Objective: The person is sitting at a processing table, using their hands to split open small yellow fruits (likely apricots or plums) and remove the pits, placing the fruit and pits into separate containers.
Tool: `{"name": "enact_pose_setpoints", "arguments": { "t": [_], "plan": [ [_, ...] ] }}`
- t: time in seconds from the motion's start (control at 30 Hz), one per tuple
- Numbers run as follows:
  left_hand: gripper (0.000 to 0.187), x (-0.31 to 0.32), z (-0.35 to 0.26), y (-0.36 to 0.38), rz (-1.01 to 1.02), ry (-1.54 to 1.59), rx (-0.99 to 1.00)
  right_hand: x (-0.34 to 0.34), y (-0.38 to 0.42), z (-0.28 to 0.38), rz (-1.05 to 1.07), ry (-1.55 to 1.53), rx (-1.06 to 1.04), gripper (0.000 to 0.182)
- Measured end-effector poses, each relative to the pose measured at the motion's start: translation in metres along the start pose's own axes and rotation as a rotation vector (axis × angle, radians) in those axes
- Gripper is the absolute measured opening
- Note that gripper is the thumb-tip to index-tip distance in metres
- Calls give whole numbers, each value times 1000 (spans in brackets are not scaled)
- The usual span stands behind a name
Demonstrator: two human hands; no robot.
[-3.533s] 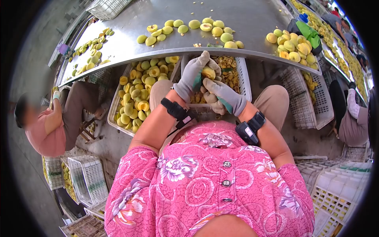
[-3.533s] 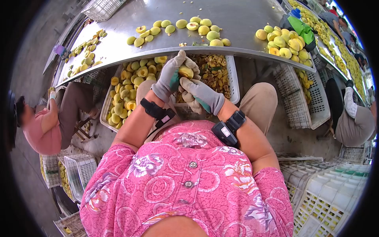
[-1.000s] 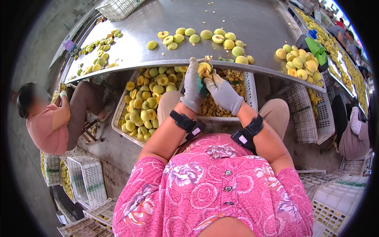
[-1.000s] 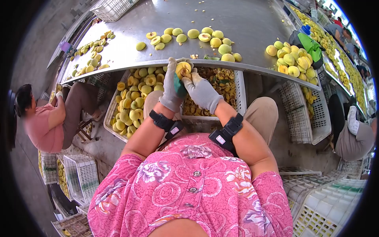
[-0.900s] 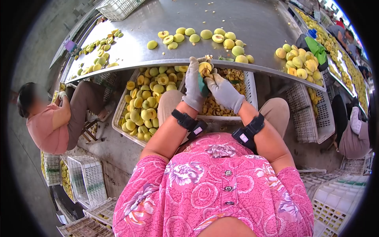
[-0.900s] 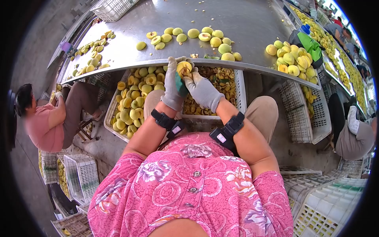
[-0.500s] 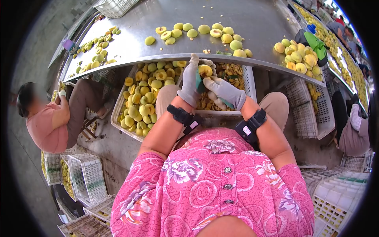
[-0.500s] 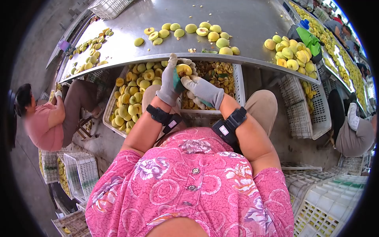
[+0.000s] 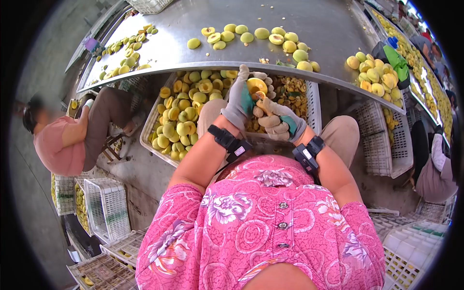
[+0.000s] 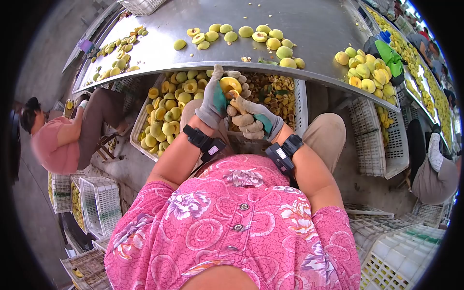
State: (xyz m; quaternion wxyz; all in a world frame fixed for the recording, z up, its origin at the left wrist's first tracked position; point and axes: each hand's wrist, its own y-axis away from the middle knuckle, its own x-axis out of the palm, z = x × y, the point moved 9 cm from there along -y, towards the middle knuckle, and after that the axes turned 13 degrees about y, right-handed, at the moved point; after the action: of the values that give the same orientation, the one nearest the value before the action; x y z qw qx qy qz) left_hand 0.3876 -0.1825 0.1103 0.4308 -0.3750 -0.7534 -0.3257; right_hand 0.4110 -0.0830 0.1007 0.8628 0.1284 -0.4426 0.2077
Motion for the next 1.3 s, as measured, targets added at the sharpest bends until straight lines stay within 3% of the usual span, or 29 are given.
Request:
{"name": "enact_pose_setpoints", "arguments": {
  "t": [0.1, 0.13, 0.23, 0.27, 0.3, 0.33, 0.37, 0.4, 0.43, 0.5, 0.57, 0.63, 0.7, 0.73, 0.87, 0.9, 0.97, 1.17, 1.23, 1.3],
  "plan": [
    [52, -23, -52, -1, -45, 43, 189, 7, 2, -4, 37, 25, 36, 42],
    [51, -36, -81, 3, -85, -109, 308, -6, 4, -5, -8, 55, 35, 45],
    [42, -99, -172, 33, -249, -651, 627, -55, 30, 9, -540, 600, 125, 45],
    [40, -121, -198, 47, -393, -958, 733, -71, 41, 12, -713, 735, 199, 39],
    [41, -114, -205, 71, -564, -1228, 721, -86, 49, 10, -807, 793, 211, 36],
    [41, -144, -223, 73, -587, -1776, 739, -97, 54, 2, -822, 753, 208, 35],
    [39, -157, -221, 76, -545, -1915, 552, -104, 58, -1, -834, 727, 198, 35],
    [38, -180, -221, 81, -658, -2072, 314, -102, 60, -3, -817, 727, 191, 33],
    [36, -183, -223, 89, -672, -2115, 400, -112, 62, -12, -797, 720, 221, 33],
    [34, -125, -220, 83, -587, -2154, 782, -122, 62, -14, -803, 784, 233, 37],
    [34, -50, -199, 52, -312, -1955, 977, -106, 59, -5, -762, 794, 224, 34],
    [34, 43, -145, 14, -59, -1807, 889, -103, 56, 0, -775, 807, 190, 27],
    [35, 85, -80, -34, 282, -1738, 734, -135, 48, -2, -807, 942, 60, 27],
    [35, 104, -47, -53, 366, -1687, 604, -96, 57, 11, -785, 866, 126, 27],
    [34, 112, 65, -131, 576, -1865, 232, -88, 56, 13, -645, 837, 66, 26],
    [34, 117, 74, -140, 576, -1867, 235, -88, 58, 12, -644, 839, 64, 26],
    [34, 102, 95, -161, 490, -1992, -48, -89, 65, 12, -709, 833, 89, 25],
    [51, 103, 81, -171, 257, -2169, 120, -82, 80, 20, -775, 843, 84, 27],
    [53, 97, 70, -170, 190, -2203, 53, -83, 83, 23, -789, 852, 82, 28],
    [51, 82, 55, -177, 144, -2161, 124, -80, 84, 25, -780, 891, 77, 33]
  ]
}}
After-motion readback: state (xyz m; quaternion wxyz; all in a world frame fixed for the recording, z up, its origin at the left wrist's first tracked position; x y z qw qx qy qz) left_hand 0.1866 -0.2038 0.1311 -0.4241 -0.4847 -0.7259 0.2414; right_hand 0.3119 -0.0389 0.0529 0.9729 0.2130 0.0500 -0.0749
